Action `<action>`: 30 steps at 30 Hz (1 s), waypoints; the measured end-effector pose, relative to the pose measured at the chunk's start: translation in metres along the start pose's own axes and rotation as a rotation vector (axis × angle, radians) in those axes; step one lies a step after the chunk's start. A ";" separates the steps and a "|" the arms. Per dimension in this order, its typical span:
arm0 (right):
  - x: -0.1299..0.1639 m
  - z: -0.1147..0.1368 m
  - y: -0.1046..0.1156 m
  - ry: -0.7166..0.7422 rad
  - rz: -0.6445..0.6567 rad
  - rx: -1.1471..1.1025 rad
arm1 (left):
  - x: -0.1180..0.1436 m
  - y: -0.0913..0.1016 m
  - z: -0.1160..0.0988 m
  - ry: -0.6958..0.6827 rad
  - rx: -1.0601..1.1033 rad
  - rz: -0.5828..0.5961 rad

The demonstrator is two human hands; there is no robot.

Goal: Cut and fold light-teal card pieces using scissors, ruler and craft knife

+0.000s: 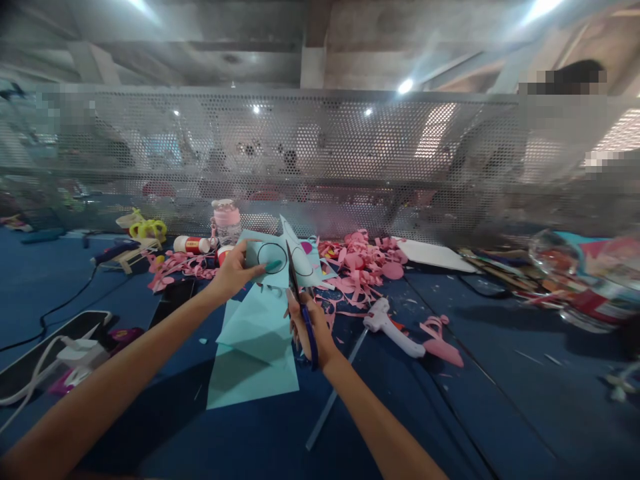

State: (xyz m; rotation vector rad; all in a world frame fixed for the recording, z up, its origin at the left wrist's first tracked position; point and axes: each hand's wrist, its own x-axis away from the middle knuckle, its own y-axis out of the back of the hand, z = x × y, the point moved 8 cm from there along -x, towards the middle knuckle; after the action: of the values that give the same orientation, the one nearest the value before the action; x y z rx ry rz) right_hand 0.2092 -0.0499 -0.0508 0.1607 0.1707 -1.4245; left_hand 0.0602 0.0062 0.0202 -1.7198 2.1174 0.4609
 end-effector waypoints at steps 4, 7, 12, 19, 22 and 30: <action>0.000 -0.006 0.000 -0.050 -0.018 -0.018 | -0.002 0.004 -0.003 0.066 -0.022 -0.006; 0.000 -0.007 -0.002 -0.039 0.013 -0.040 | -0.003 0.008 -0.001 0.141 -0.051 0.000; 0.000 -0.003 -0.004 -0.025 0.065 0.031 | -0.001 0.011 0.013 0.370 0.006 0.087; 0.001 -0.010 -0.009 -0.091 0.059 0.059 | 0.003 0.020 0.023 0.582 -0.009 0.147; 0.000 -0.014 -0.011 -0.097 0.061 0.015 | 0.003 0.016 0.022 0.558 0.007 0.172; 0.002 -0.012 -0.013 -0.182 0.004 0.007 | 0.004 0.012 0.016 0.517 -0.036 0.220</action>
State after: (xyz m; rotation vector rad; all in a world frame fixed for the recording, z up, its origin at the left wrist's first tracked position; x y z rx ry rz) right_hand 0.1962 -0.0514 -0.0627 0.0365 0.0150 -1.4281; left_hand 0.0487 0.0127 0.0041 -1.7759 2.6893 0.1132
